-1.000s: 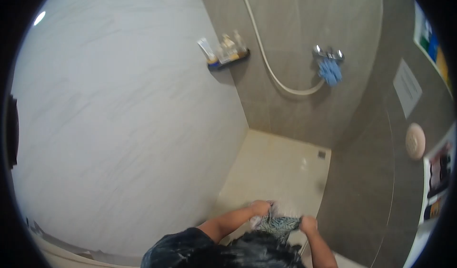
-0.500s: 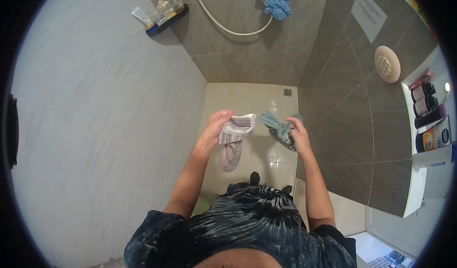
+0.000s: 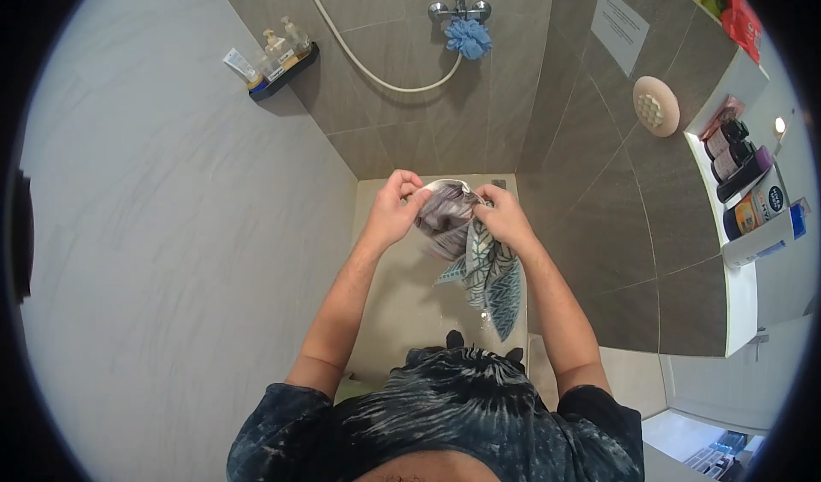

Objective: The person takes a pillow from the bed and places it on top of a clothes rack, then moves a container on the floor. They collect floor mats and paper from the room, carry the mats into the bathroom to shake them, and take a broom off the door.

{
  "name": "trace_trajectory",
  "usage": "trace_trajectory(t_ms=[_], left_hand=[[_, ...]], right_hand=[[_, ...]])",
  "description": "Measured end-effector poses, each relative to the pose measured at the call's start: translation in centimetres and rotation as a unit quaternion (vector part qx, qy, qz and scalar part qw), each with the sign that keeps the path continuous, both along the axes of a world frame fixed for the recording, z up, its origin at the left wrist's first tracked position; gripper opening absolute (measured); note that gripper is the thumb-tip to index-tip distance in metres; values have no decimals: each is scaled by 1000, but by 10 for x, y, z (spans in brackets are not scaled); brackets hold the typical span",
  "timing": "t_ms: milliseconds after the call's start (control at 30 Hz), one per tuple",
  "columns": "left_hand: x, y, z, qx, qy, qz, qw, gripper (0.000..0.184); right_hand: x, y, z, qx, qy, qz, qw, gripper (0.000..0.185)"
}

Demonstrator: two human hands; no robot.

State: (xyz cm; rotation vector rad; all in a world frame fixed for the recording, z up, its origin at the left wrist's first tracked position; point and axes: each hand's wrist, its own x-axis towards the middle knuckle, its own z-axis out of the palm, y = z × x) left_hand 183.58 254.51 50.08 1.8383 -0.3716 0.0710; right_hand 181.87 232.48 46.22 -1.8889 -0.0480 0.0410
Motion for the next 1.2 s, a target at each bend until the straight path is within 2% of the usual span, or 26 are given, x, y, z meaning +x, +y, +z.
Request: trace_trajectory(t_ms=[67,133,200,233,267,333,367,433,467,533,667,733,867,933,967,1033,1067,1133,1167,1200], left_hand=[[8,-15,8,-21,-40,-17,999,16],[11,-23,16,-44,-66,-33,996,16],[26,-25,31,140,-104,-139,975,14],[29,-28,31,172,-153,-99,968,9],[30,-28,34,171,-157,-100,968,9],[25,-27,48,189,-253,-87,945,8],[21,-26,54,189,-254,-89,944,8],[12,-22,67,212,-291,-81,930,8],[9,-19,69,211,-293,-79,929,8],[6,-12,73,232,-292,-82,924,11],[7,1,72,262,-268,-92,923,15],[10,8,69,282,-250,-102,921,16],[12,20,69,308,-213,-124,919,15],[18,25,69,334,-158,-142,918,16],[21,30,73,335,-171,-139,916,16],[21,37,72,389,-61,-237,888,23],[27,38,57,436,-31,-251,864,30],[32,30,40,558,-23,-284,780,25],[42,26,24,556,-24,-285,780,25],[60,20,8,624,-50,-256,737,22]], right_hand=[[-5,2,28,-27,-46,18,998,20],[-3,8,52,-57,-4,55,997,22],[3,14,62,-146,-115,53,981,24],[1,16,71,-177,-101,34,978,23],[0,15,75,-178,-103,32,978,23],[-5,8,76,-278,-139,-7,950,23],[-9,4,71,-278,-139,-9,950,23],[-15,-5,52,-417,-54,-37,907,24],[-19,-9,42,-418,-56,-37,906,24],[-24,-17,20,-420,-10,-84,904,25],[-33,-28,-2,-414,-36,-84,906,25],[-36,-32,-4,-431,-34,-26,901,25],[-32,-39,-5,-470,-17,-1,882,24],[-27,-52,-5,-511,1,36,859,23],[-25,-54,-7,-513,-10,28,858,23],[-22,-58,-18,-481,-39,20,876,21],[-12,-62,-17,-482,-49,15,875,21],[5,-67,-16,-534,-23,39,844,20],[20,-72,-19,-560,-36,63,825,19],[34,-72,-7,-591,-49,73,802,18]])
